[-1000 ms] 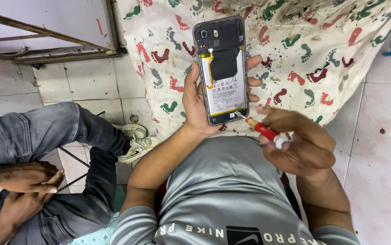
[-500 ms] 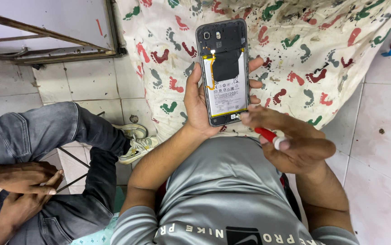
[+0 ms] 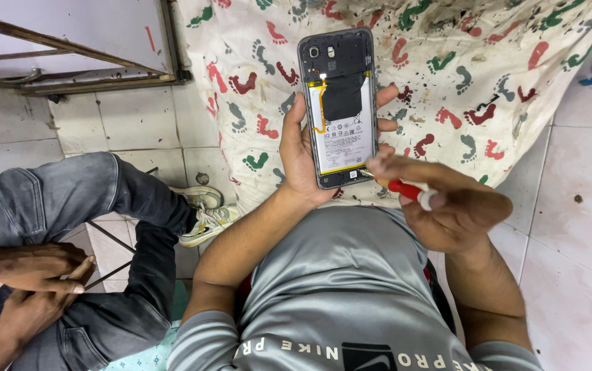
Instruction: The person uses a screwdriver to remove screws from the back of a disassembled smartphone, then flips the phone and presses the screen with a finger. The phone remains in the person's hands throughout.
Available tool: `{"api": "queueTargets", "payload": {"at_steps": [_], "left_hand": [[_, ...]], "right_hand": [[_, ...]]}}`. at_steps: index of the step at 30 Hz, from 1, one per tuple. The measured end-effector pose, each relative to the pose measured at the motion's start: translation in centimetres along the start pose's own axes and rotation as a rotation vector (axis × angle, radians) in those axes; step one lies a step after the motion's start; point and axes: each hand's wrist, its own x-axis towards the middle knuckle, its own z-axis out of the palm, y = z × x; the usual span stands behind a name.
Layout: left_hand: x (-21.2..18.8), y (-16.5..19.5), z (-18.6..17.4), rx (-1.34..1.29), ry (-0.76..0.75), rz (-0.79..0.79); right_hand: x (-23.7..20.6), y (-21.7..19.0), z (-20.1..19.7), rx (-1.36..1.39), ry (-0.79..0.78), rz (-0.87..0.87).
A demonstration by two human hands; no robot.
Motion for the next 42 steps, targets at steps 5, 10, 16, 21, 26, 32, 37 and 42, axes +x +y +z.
{"api": "queueTargets", "payload": {"at_steps": [5,10,16,21,26,32,37,42], "left_hand": [[0.1,-0.2,-0.3,0.042,-0.013,0.014],[0.1,-0.3,-0.2,0.001,-0.034,0.026],[0.0,-0.1,0.0,0.007,-0.019,0.007],[0.0,-0.2,0.0,0.046,-0.028,0.002],[0.0,-0.3,0.1,-0.004,-0.029,-0.002],[0.1,0.0,0.2,0.039,-0.009,0.006],[0.1,0.0,0.3,0.021,-0.023,0.001],[0.1,-0.1,0.3,0.012,-0.025,-0.002]], "right_hand": [[-0.6,-0.5,-0.2,-0.124,0.009,0.101],[-0.2,-1.1,-0.2,-0.262,-0.027,0.189],[-0.1,-0.1,-0.5,-0.111,-0.027,-0.049],[-1.0,-0.3,-0.6,-0.23,-0.016,0.169],[-0.9,0.1,-0.7,-0.282,0.014,0.028],[-0.6,0.1,-0.8,-0.33,-0.01,-0.031],[-0.4,-0.2,-0.6,-0.168,-0.054,-0.006],[0.1,-0.1,-0.4,-0.199,0.011,-0.036]]}}
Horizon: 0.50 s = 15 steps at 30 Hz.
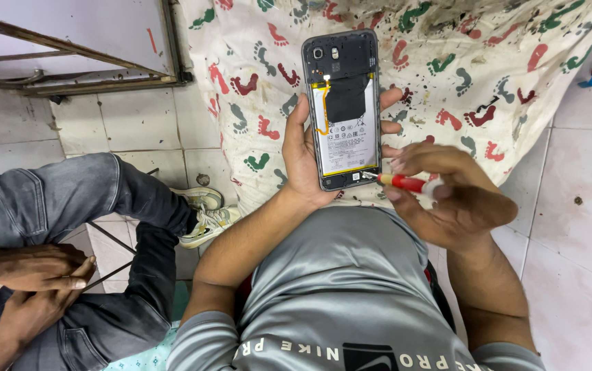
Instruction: The person uses a screwdriver to remove screws from the back of a disassembled smartphone, then flips the phone and presses the screen with a finger. The phone remains in the person's hands throughout.
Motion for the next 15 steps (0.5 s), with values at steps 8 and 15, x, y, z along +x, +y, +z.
{"api": "queueTargets", "payload": {"at_steps": [8,15], "left_hand": [[0.0,0.0,-0.6,-0.04,-0.092,0.009],[-0.1,-0.2,-0.3,-0.006,-0.02,-0.003]], "right_hand": [[-0.7,0.0,0.4,0.006,-0.039,0.07],[-1.0,0.7,0.2,-0.063,0.076,-0.023]]}}
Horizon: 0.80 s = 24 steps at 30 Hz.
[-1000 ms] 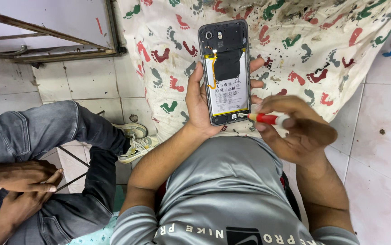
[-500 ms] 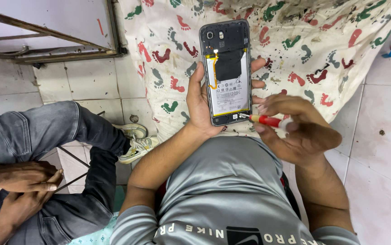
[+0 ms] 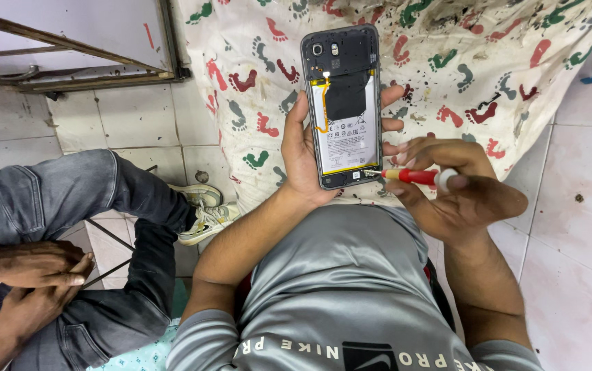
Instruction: The person uses a screwdriver to remove screws from the back of a disassembled smartphone, then flips the phone and presses the screen with a finger. The phone remains in the person's hands throughout.
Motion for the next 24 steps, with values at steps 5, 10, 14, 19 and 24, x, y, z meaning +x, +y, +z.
{"api": "queueTargets", "payload": {"at_steps": [5,10,14,19,24], "left_hand": [[0.2,0.3,0.1,-0.012,-0.016,0.018],[0.0,0.5,0.3,0.006,0.015,0.018],[-0.1,0.4,0.7,-0.014,0.029,0.007],[0.0,0.6,0.8,0.019,0.037,0.013],[-0.1,0.6,0.7,0.038,0.013,0.022]], "right_hand": [[-1.2,-0.1,-1.4,0.29,0.193,0.329],[-2.3,1.5,-0.2,0.735,0.457,0.576],[-2.8,2.3,1.1,0.865,0.45,0.771],[-2.9,2.0,1.5,0.906,0.472,0.729],[-3.0,1.8,1.5,0.88,0.504,0.711]]}}
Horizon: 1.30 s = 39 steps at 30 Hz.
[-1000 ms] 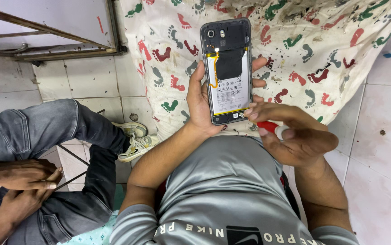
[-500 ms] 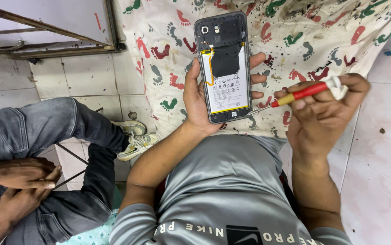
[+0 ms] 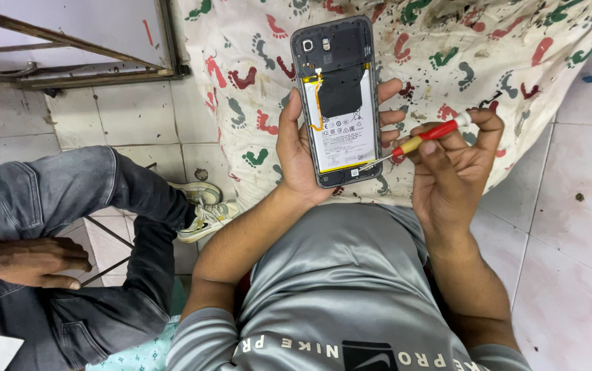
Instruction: The person uses a screwdriver to remove screws from the back of a disassembled smartphone, then flips the phone and presses the screen with a finger. The phone remains in the person's hands throughout.
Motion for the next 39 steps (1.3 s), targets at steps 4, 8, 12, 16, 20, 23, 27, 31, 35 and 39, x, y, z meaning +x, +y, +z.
{"api": "queueTargets", "payload": {"at_steps": [4,8,12,16,20,23,27,31,35,39], "left_hand": [[-0.1,0.0,0.0,-0.028,0.003,-0.008],[-0.1,0.0,0.0,-0.041,-0.015,0.005],[0.0,0.1,-0.1,-0.028,0.018,-0.009],[-0.1,0.0,0.0,-0.047,0.005,-0.002],[0.0,0.0,0.0,-0.041,-0.005,0.005],[0.1,0.1,0.0,-0.038,0.004,-0.006],[0.0,0.3,-0.1,-0.07,0.032,-0.01],[0.1,0.2,-0.1,-0.09,-0.003,-0.002],[0.1,0.3,-0.1,-0.062,0.017,0.0],[0.2,0.3,-0.2,-0.069,0.03,0.001]], "right_hand": [[0.0,0.0,0.0,-0.044,-0.018,0.012],[0.1,-0.1,-0.1,0.003,-0.005,-0.03],[0.1,-0.1,-0.1,-0.016,-0.005,-0.016],[0.0,0.0,-0.2,-0.017,0.01,-0.018],[0.2,0.2,-0.3,-0.04,-0.032,-0.021],[0.3,0.0,-0.5,-0.001,-0.023,-0.006],[0.2,-0.4,-0.8,0.025,-0.006,-0.079],[-0.2,-0.5,-1.1,-0.134,-0.01,-0.105],[-0.3,-0.6,-1.8,-0.007,0.005,-0.145],[-0.7,-0.9,-2.5,-0.033,-0.013,-0.23]]}}
